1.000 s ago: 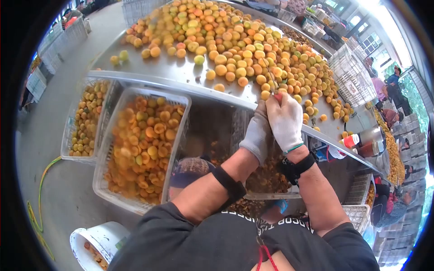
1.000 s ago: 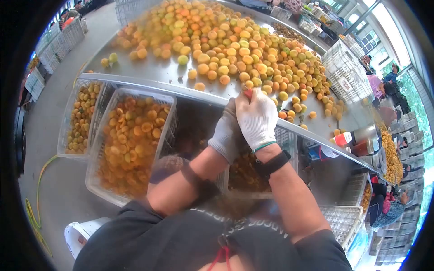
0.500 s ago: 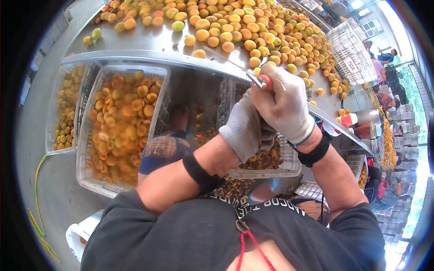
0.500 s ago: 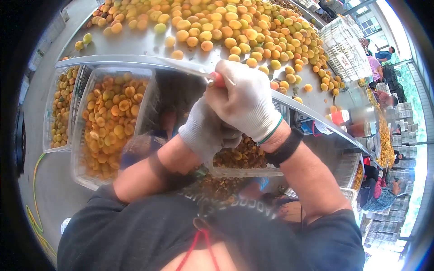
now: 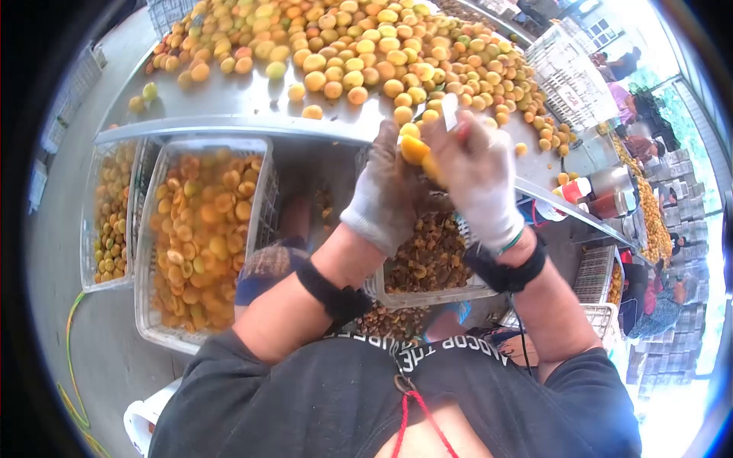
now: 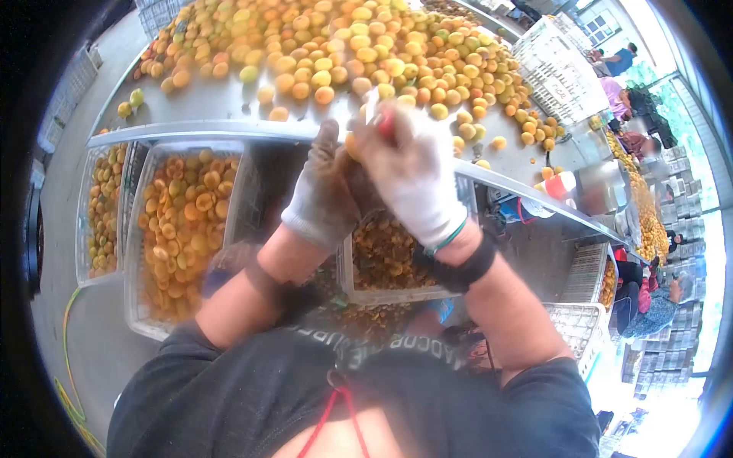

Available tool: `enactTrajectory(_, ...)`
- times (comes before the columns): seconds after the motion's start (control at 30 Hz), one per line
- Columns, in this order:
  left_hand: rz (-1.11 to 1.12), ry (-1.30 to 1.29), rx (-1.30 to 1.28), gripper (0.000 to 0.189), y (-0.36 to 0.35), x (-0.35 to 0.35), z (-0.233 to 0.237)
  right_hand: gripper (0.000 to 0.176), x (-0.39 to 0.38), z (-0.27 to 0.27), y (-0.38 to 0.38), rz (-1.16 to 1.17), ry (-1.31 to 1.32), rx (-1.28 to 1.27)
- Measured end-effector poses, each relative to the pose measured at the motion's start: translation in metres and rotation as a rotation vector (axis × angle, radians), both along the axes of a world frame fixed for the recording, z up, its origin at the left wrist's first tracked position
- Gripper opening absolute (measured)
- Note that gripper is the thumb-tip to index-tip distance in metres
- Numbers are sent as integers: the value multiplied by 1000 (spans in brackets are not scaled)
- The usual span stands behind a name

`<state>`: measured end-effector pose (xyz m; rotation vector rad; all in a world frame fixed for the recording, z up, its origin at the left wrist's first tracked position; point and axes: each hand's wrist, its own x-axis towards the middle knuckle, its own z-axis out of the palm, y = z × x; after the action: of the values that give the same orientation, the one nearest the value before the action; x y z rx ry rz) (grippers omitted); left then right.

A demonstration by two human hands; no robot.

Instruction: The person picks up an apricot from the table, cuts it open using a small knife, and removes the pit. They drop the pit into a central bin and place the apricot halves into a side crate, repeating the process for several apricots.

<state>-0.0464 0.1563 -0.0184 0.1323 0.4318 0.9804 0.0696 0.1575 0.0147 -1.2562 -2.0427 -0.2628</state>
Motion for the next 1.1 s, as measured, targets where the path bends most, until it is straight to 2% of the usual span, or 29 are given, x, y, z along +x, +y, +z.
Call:
enactTrajectory(0.03, 141, 18, 8, 46, -2, 2, 10, 10, -7, 0, -11, 5, 275, -293)
enactTrajectory(0.07, -52, -40, 142, 41, 8, -3, -33, 12, 0, -15, -9, 81, 651, -406)
enactTrajectory(0.1, -52, -41, 151, 41, 11, -4, -41, 21, -4, -1, -15, 194, 837, -415)
enactTrajectory(0.17, -259, -238, 154, 43, 8, -6, -45, 24, -4, 23, -19, 188, 934, -326)
enactTrajectory(0.2, -294, -236, 106, 46, 5, -7, -41, 28, 2, 27, -16, 189, 1045, -327)
enactTrajectory(0.23, -303, -237, 111, 46, 4, -8, -38, 36, 4, 39, -16, 242, 1075, -328)
enactTrajectory(0.3, -361, -327, 236, 44, 3, -10, -34, 45, 13, 48, -13, 465, 1327, -438)
enactTrajectory(0.4, -378, -260, 280, 43, -2, -10, -28, 49, 12, 41, -9, 594, 1400, -453)
enactTrajectory(0.43, -406, -205, 334, 43, -3, -10, -28, 49, 10, 39, -9, 595, 1401, -448)
enactTrajectory(0.57, -500, -294, 283, 40, 0, -10, -32, 49, 2, 33, -11, 539, 1571, -493)
enactTrajectory(0.67, -469, -227, 290, 41, -1, -8, -32, 48, 4, 32, -12, 604, 1547, -547)
enactTrajectory(0.73, -427, -157, 305, 42, -4, -6, -34, 50, -2, 30, -14, 470, 1412, -482)
enactTrajectory(0.9, -358, -59, 348, 37, -9, -4, -33, 51, -1, 26, -15, 462, 1397, -536)
enactTrajectory(0.97, -271, 264, 544, 43, -15, -6, -21, 50, 1, 26, -14, 463, 1404, -554)
enactTrajectory(1.0, -276, 265, 543, 43, -16, -4, -22, 50, 2, 27, -14, 457, 1459, -591)
enactTrajectory(1.07, -109, 445, 736, 34, -16, 2, -26, 49, 6, 24, -13, 454, 1514, -637)
enactTrajectory(1.1, -114, 445, 736, 34, -16, 2, -26, 49, 5, 22, -14, 451, 1518, -634)
